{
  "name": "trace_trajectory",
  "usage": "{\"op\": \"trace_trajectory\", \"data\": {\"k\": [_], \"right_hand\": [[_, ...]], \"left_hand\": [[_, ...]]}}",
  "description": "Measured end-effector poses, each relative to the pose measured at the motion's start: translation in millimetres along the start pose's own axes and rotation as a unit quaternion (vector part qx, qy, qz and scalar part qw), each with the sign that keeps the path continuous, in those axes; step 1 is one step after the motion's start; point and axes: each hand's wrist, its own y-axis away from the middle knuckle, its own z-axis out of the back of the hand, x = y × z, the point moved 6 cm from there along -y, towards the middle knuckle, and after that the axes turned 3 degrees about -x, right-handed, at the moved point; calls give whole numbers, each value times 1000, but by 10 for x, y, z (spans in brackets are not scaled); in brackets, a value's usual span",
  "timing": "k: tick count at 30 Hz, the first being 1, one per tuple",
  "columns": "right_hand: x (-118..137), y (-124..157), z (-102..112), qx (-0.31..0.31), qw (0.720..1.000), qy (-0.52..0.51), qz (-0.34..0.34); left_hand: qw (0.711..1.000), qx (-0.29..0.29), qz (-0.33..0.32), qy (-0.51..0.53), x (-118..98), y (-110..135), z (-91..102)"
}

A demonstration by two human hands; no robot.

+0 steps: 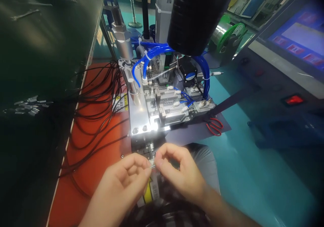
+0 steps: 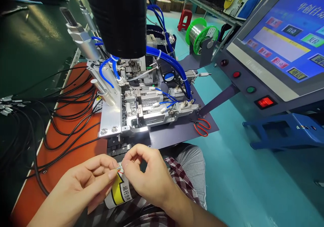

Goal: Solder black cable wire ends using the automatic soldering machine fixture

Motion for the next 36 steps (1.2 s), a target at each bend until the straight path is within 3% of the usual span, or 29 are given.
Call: {"op": "trace_trajectory", "data": {"k": [7,24,28,33,36], "right_hand": [[-10,29,40,20,1000,-12,-5],[-67,66,-14,-1,999,-29,-19],[25,125,26,-49,994,67,69],[204,213,19,-78,955,198,208],[282,231,17,-67,933,248,250]], "left_hand": [[998,-8,34,43,-7,1,-5],[998,0,26,57,-53,10,7],[999,-15,25,40,-97,17,13],[998,-58,-8,10,-209,16,19],[997,-68,-23,-12,-199,28,17]]}}
